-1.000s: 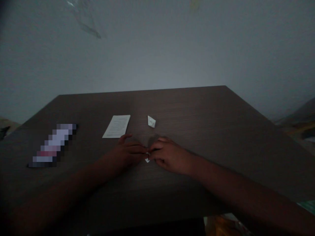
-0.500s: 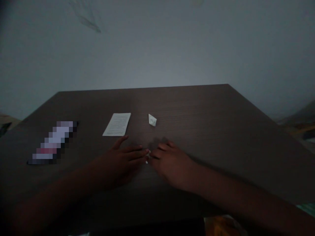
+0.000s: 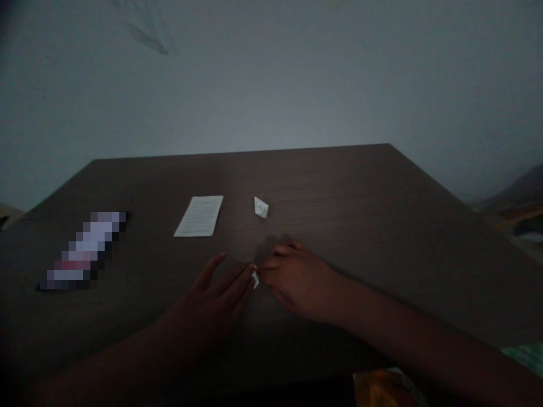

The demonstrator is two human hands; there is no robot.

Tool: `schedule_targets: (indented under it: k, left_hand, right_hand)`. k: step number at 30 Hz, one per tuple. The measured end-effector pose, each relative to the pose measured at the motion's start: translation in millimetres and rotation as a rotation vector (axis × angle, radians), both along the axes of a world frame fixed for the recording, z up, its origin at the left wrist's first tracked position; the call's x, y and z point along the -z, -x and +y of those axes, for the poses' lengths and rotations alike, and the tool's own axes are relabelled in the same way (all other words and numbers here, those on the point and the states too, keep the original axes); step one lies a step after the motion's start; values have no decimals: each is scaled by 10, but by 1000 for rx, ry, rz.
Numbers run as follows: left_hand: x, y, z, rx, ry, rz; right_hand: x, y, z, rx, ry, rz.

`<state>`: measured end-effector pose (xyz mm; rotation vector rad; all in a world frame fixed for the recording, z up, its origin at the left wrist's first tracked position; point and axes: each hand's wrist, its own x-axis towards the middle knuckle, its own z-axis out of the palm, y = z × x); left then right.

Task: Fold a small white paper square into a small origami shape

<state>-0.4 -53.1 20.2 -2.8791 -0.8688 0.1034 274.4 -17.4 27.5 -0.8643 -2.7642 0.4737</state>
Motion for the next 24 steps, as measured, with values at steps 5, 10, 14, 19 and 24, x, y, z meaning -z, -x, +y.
schedule_targets:
  k: [5, 10, 14, 19, 24]
  left_hand:
    - [-51, -17, 96, -37, 146, -37]
    - [-100, 14, 295, -185, 224, -108]
    - [-80, 49, 360, -120, 221, -128]
    - [-67, 47, 355, -95, 170, -106]
    - [-94, 7, 344, -108, 166, -106]
  right_hand:
    - [57, -1, 32, 31, -62, 2]
    - [241, -35, 209, 146, -152, 21]
    - [346, -54, 306, 129, -117, 110]
    - [322, -24, 283, 147, -98, 111]
    - [254, -5, 261, 145, -88, 75]
